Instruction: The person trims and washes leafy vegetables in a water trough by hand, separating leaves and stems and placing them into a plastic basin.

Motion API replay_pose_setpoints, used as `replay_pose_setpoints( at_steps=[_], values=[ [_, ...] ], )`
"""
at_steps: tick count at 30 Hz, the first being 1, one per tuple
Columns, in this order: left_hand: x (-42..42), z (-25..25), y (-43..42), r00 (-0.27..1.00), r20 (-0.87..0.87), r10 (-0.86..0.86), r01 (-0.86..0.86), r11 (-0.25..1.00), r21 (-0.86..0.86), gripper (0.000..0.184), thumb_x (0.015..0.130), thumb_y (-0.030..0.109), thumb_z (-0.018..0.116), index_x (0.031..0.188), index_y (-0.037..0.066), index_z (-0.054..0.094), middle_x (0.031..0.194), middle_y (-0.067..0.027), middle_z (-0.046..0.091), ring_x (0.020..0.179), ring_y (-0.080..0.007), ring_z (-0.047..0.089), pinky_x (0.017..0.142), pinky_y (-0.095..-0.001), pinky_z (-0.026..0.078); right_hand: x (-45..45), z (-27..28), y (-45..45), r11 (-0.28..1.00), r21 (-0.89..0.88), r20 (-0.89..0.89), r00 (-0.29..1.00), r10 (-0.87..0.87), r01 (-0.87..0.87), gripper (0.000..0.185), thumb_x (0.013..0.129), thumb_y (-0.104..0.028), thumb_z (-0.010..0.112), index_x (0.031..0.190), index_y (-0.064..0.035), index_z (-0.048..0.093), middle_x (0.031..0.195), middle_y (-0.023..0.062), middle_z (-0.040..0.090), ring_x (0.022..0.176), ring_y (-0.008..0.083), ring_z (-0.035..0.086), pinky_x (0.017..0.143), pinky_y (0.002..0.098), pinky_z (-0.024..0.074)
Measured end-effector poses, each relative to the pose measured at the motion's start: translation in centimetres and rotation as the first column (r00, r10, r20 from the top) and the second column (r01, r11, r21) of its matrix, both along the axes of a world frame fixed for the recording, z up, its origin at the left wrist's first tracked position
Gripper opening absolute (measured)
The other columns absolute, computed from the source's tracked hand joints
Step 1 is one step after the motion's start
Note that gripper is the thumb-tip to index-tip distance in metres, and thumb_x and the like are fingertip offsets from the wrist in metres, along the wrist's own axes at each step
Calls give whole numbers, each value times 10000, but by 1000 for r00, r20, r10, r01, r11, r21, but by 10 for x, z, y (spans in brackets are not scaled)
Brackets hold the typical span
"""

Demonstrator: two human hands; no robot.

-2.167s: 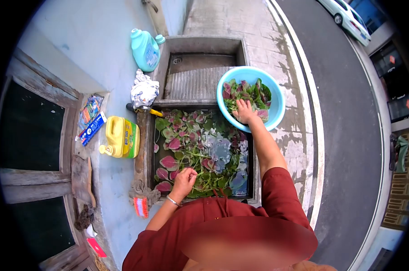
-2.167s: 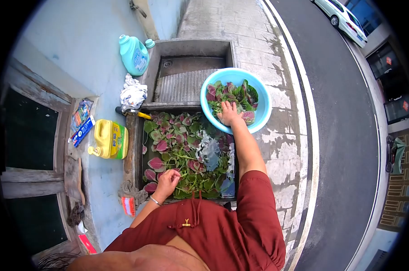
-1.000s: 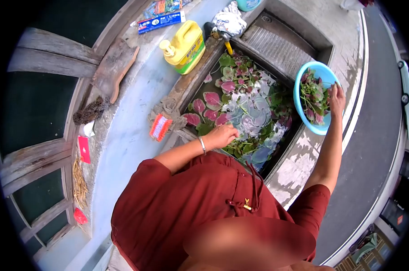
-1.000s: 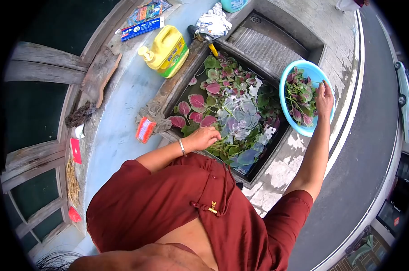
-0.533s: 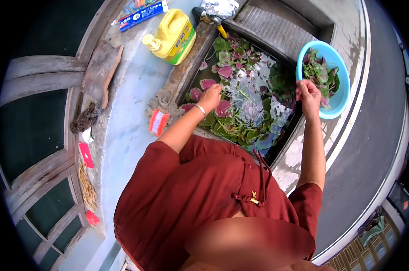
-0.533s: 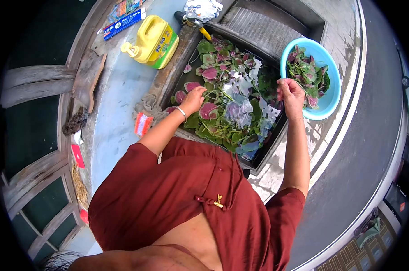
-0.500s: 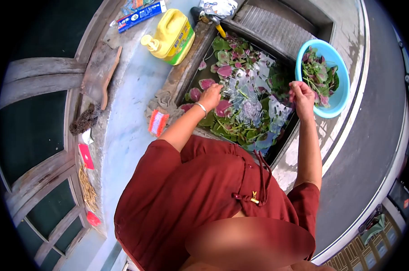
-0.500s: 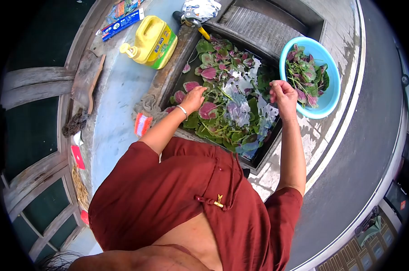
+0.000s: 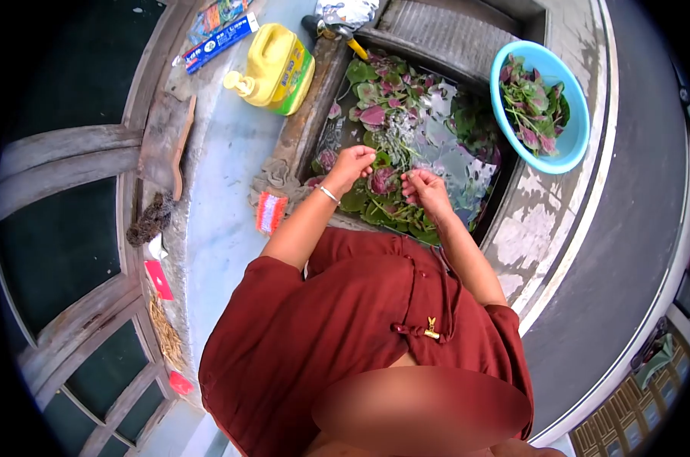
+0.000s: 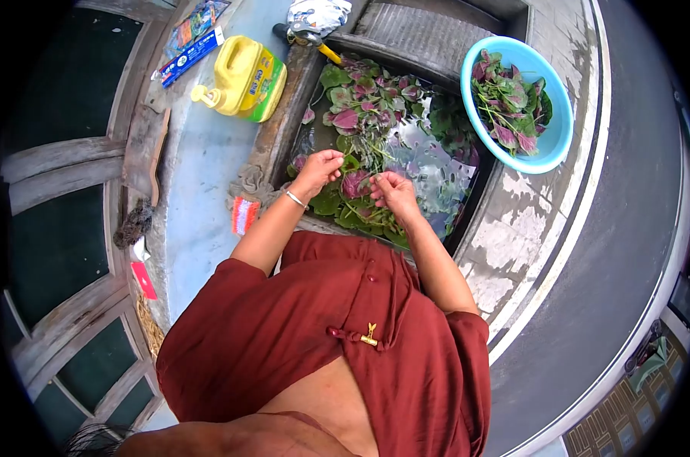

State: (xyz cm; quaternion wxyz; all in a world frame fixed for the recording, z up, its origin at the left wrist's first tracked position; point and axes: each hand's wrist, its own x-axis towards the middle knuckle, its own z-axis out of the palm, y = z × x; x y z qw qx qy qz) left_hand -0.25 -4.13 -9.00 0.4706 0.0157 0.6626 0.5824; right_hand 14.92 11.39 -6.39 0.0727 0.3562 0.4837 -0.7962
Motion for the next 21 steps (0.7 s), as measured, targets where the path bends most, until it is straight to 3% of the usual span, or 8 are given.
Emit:
replay_pose_setpoints(
  at_steps=[1,4,6,12,14,16,18,21],
  values=[
    [5,5,2,995,95,20,-26,998,57,141,874,115,569,987,30,571,738,30,563,583,-48,519,494,-167,412,-5,-1,-6,998,67,-13,1000,12,-12,241,913,-250,522,1020,-52,608,852,20,619,714,87,580,548,221,476],
    [22,17,10,969,248,4,-49,983,177,120,878,127,572,967,46,570,726,31,558,576,-52,518,508,-168,421,-17,1,-25,985,96,-184,975,-127,147,281,917,-243,509,1129,-70,575,859,-7,621,749,65,561,578,215,475],
    [36,17,20,946,324,-14,-49,982,184,116,874,134,579,946,43,568,724,31,563,581,-51,517,524,-175,431,-18,4,-26,970,242,-264,964,45,20,295,925,-233,501,1160,-64,560,857,-23,617,770,51,549,598,200,459],
    [59,39,23,907,407,-105,-50,934,353,322,901,139,524,1186,-10,504,1109,-93,559,799,-165,638,608,-219,497,5,-24,-11,882,-52,-154,869,-471,469,189,941,-183,457,893,-39,571,815,53,634,692,125,578,651,261,489],
    [51,38,16,956,293,-30,-60,954,295,312,902,114,508,1192,0,502,1146,-101,548,809,-172,643,601,-220,501,21,-28,7,798,-147,-149,785,-601,584,184,948,-178,434,889,-38,538,785,73,618,687,180,591,670,321,511],
    [37,16,10,990,-90,-109,105,994,-41,302,858,87,525,1150,16,547,1131,-125,572,796,-159,640,619,-226,494,41,-19,25,733,-237,-88,738,-669,637,188,955,-180,408,899,-41,521,718,64,577,648,213,581,660,381,524],
    [23,-54,-5,724,-538,-432,268,895,-357,339,808,151,596,1120,23,560,1093,-159,585,818,-223,635,670,-308,497,58,-11,35,743,-207,-15,758,-653,636,204,954,-217,399,904,-55,513,652,30,512,556,165,518,577,373,518],
    [34,-56,6,567,-592,-573,309,814,-492,366,772,215,637,1083,35,573,1016,-175,606,851,-316,611,755,-382,479,76,-21,41,759,-196,20,776,-630,621,196,942,-223,418,902,-57,515,626,12,481,522,138,472,516,327,479]
  ],
)
